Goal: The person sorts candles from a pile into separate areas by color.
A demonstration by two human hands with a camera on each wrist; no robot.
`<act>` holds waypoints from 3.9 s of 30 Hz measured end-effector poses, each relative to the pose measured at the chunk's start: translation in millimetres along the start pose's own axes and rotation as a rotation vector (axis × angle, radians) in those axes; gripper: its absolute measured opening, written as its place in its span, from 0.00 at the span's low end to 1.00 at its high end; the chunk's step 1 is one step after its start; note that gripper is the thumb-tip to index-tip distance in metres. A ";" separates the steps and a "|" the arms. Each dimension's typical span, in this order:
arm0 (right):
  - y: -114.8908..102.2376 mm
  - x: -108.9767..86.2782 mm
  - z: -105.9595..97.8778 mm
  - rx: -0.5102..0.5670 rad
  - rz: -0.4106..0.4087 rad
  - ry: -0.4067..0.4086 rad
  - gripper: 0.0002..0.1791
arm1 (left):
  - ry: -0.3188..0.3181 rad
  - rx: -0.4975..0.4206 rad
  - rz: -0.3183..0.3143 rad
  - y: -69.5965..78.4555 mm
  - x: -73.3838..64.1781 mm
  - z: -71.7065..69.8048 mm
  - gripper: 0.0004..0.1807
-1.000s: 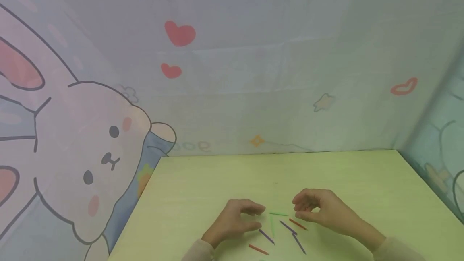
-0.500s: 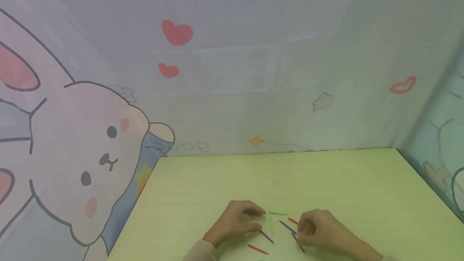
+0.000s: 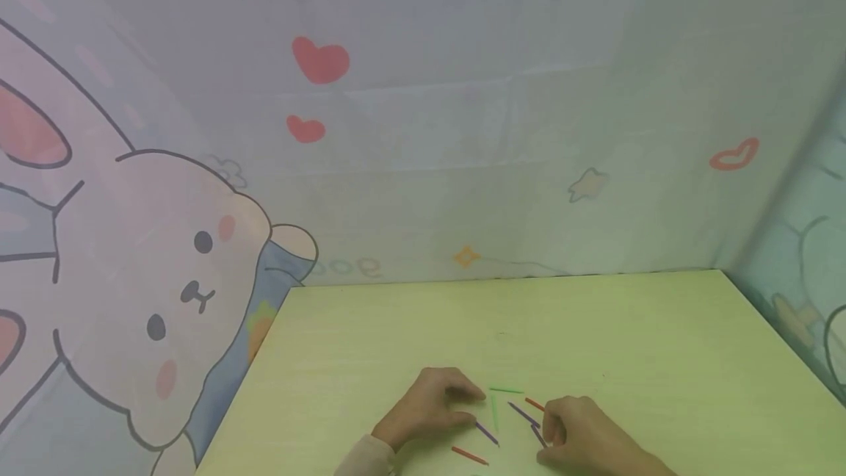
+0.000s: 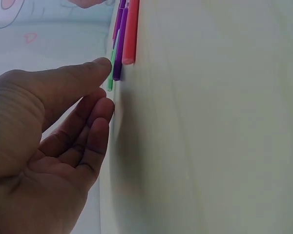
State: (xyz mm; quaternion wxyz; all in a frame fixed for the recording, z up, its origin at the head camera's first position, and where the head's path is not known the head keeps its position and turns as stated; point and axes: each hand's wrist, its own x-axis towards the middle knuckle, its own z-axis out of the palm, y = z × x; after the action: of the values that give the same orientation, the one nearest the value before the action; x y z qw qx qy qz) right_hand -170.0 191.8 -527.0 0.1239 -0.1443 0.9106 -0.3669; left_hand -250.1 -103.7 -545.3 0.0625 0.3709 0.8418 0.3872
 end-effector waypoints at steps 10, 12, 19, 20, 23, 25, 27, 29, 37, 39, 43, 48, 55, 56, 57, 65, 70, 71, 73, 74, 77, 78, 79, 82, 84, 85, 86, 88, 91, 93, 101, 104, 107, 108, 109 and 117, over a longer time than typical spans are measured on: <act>2.4 1.6 1.8 -0.028 -0.062 0.043 0.09 | -0.017 0.087 0.071 -1.2 5.6 0.8 0.15; 2.2 1.3 1.4 -0.019 -0.064 0.036 0.10 | -0.028 0.097 0.093 -1.4 6.3 1.0 0.12; 1.8 1.2 -0.4 -0.017 -0.076 0.036 0.10 | -0.058 0.151 0.155 1.0 6.9 1.2 0.08; 1.8 1.3 -0.6 -0.018 -0.078 0.037 0.11 | -0.062 0.155 0.149 1.5 7.1 0.8 0.07; 1.2 1.7 -1.0 -0.029 -0.083 0.048 0.11 | -0.082 0.178 0.127 3.3 7.9 -0.9 0.07; 1.0 2.1 -1.2 -0.030 -0.086 0.056 0.11 | -0.093 0.190 0.119 4.4 8.4 -2.4 0.07; 1.0 2.4 -1.2 -0.032 -0.088 0.064 0.11 | -0.099 0.203 0.122 5.4 8.7 -3.6 0.07; 1.3 2.3 -1.0 -0.025 -0.086 0.067 0.12 | -0.100 0.216 0.137 6.5 8.8 -4.4 0.07; 1.5 2.0 -0.1 0.036 -0.005 0.013 0.10 | -0.098 0.178 0.165 4.8 7.4 1.3 0.09; 1.6 1.7 0.3 0.053 0.019 -0.001 0.09 | -0.104 0.160 0.181 3.6 7.8 3.1 0.08; 1.1 1.6 0.6 0.036 0.015 0.009 0.10 | -0.108 0.196 0.231 3.2 8.6 2.8 0.06; -0.4 1.0 -0.8 0.028 0.021 0.009 0.10 | -0.137 0.202 0.189 5.6 8.8 -0.1 0.06; 2.3 0.0 -1.0 0.016 -0.047 0.017 0.10 | -0.141 0.176 0.166 6.0 7.4 1.5 0.06; 2.8 -0.1 -0.9 0.012 -0.055 0.020 0.10 | -0.136 0.180 0.170 6.0 7.3 1.8 0.07; 3.3 0.1 -0.8 0.017 -0.053 0.017 0.10 | -0.128 0.191 0.177 5.8 7.2 2.1 0.07; 4.8 2.9 -1.6 0.018 -0.016 0.011 0.10 | -0.034 0.223 0.159 7.8 10.3 -5.0 0.08; 2.9 2.6 -2.2 0.003 -0.027 0.017 0.11 | 0.014 0.145 0.032 10.9 11.0 -25.2 0.07; 2.6 2.3 -2.3 0.004 -0.034 0.017 0.11 | 0.032 0.138 0.012 11.3 10.7 -31.3 0.06; 2.5 1.9 -2.3 0.008 -0.050 0.020 0.12 | 0.077 0.142 -0.007 10.7 10.2 -44.2 0.06; 2.7 1.9 -2.2 0.002 -0.061 0.025 0.12 | 0.108 0.151 -0.017 10.2 9.6 -51.1 0.06; 3.7 1.4 -1.8 0.012 -0.073 0.031 0.13 | 0.215 0.173 -0.036 7.2 6.6 -71.1 0.06; 4.1 1.3 -1.9 0.012 -0.073 0.032 0.12 | 0.254 0.188 -0.037 5.9 5.3 -77.4 0.06; 4.5 1.3 -1.8 0.012 -0.070 0.032 0.12 | 0.291 0.208 -0.040 4.4 3.8 -83.3 0.06; 5.1 0.8 -2.0 0.029 -0.052 0.017 0.11 | 0.397 0.267 -0.054 -0.5 -2.0 -99.9 0.08; 5.0 1.3 -2.1 0.029 -0.049 0.012 0.12 | 0.458 0.309 -0.081 -4.1 -6.8 -109.6 0.09; 5.1 1.6 -2.1 0.027 -0.049 0.013 0.12 | 0.485 0.326 -0.102 -6.2 -9.2 -113.9 0.08; 5.1 1.7 -2.2 0.025 -0.050 0.012 0.12 | 0.510 0.336 -0.126 -8.1 -11.8 -117.7 0.08; 5.1 2.0 -2.6 0.021 -0.052 0.012 0.12 | 0.552 0.356 -0.185 -13.5 -17.0 -123.9 0.07; 5.3 2.3 -3.3 0.016 -0.054 0.014 0.10 | 0.609 0.350 -0.292 -25.5 -24.8 -129.1 0.05; 5.4 2.4 -3.6 0.014 -0.062 0.018 0.10 | 0.636 0.332 -0.365 -35.5 -30.6 -130.5 0.04; 5.7 1.6 -2.9 0.017 -0.058 0.016 0.09 | 0.681 0.253 -0.617 -67.1 -53.1 -128.4 0.04; 5.9 1.2 -2.4 0.016 -0.057 0.026 0.09 | 0.679 0.243 -0.678 -73.6 -57.5 -126.5 0.05; 5.8 0.6 -2.1 0.025 -0.064 0.035 0.10 | 0.679 0.222 -0.725 -78.8 -61.8 -123.6 0.06; 6.0 0.5 -2.0 0.028 -0.070 0.038 0.10 | 0.681 0.216 -0.736 -80.6 -63.2 -122.5 0.06; 6.4 0.4 -2.1 0.031 -0.072 0.038 0.10 | 0.683 0.213 -0.743 -82.9 -64.4 -121.5 0.05; 9.9 5.1 -4.7 0.005 -0.120 0.060 0.13 | 0.684 0.208 -0.753 -91.9 -65.7 -119.2 0.04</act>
State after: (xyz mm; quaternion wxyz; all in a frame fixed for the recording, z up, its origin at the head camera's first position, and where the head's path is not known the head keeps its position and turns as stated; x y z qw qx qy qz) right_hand -178.1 199.8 -531.2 0.0745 -0.1871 0.9027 -0.3801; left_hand -302.7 -259.1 -538.9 -0.1185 -0.1011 0.9232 0.3512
